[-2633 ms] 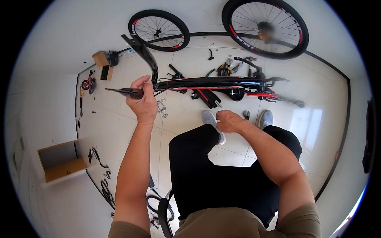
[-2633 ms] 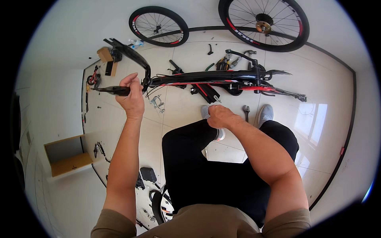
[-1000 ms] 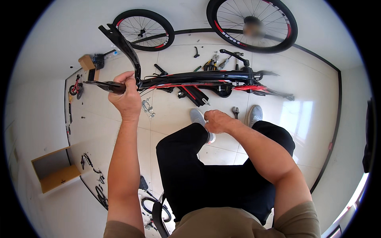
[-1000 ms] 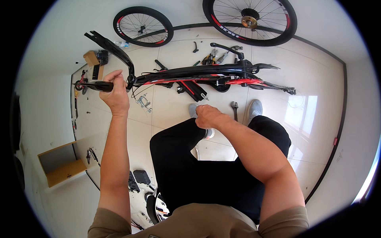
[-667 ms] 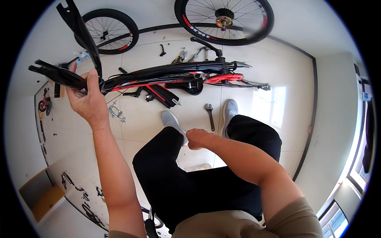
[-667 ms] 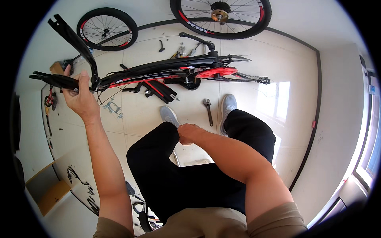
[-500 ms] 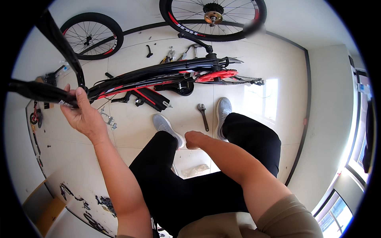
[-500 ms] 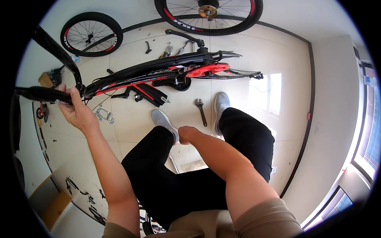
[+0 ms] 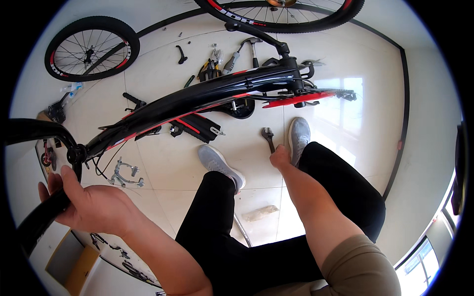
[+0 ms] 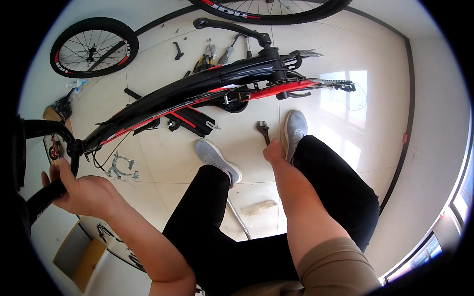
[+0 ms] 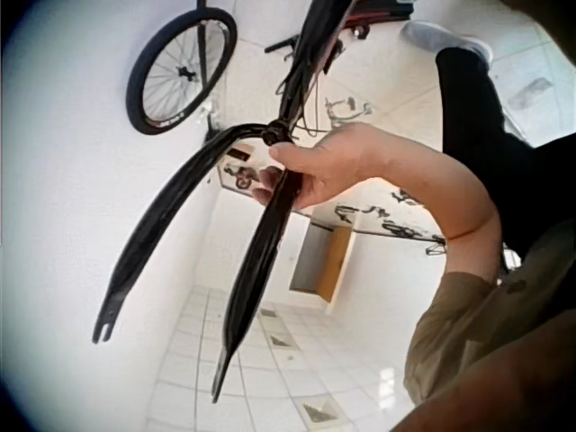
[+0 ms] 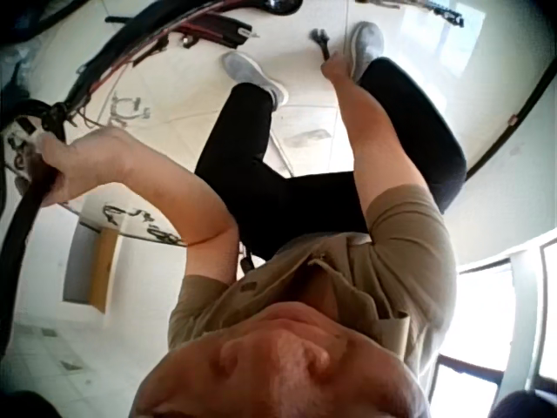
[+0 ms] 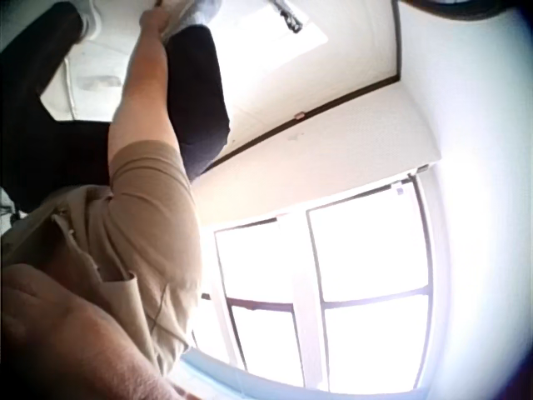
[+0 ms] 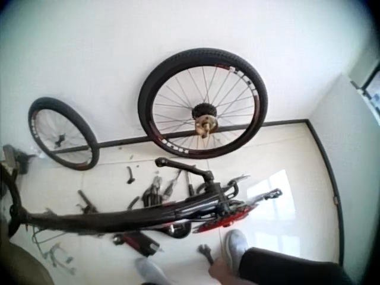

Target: The person assembles a bicycle by attaching the front fork to the frame and routing the brake cables. They use a wrench to tighten the bolts securing the fork and adjust the cable tension by hand.

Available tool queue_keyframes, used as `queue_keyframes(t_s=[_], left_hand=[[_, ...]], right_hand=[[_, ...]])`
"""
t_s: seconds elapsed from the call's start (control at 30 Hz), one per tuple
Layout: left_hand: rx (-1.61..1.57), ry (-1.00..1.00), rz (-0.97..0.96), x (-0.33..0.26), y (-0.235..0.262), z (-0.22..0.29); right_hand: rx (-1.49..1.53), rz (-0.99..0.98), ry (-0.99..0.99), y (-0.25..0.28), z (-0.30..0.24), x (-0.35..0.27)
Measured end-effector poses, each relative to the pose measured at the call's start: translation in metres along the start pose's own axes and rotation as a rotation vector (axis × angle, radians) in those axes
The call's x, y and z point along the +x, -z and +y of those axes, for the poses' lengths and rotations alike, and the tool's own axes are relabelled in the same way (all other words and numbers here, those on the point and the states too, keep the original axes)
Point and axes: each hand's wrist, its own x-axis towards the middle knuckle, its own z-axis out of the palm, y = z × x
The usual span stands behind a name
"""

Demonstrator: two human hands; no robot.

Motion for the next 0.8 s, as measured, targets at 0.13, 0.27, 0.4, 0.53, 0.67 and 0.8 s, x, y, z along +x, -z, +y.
queue_keyframes(t_s=[0.13,0.27,0.4,0.53,0.67,0.8], left_hand=[[0.037,-0.04,0.075,0.0,-0.008,-0.005],[0.027,-0.035,0.074,-0.007,-0.011,-0.011],[0.014,-0.009,0.091,-0.009,-0.012,-0.014],[0.025,0.019,0.12,-0.005,-0.004,-0.014],[-0.073,0.058,0.099,-0.007,-0.01,-0.007],[-0.182,0.088,0.017,-0.009,-0.008,-0.004]], right_hand=[[-0.018,0.044,-0.045,-0.007,-0.003,0.005],[-0.084,-0.011,-0.038,0.004,-0.024,0.008],[-0.163,0.064,0.103,-0.005,-0.013,0.028],[-0.111,0.015,0.082,0.0,-0.023,0.02],[0.043,0.051,0.066,0.001,-0.019,0.012],[0.102,-0.026,0.003,0.021,-0.053,-0.024]])
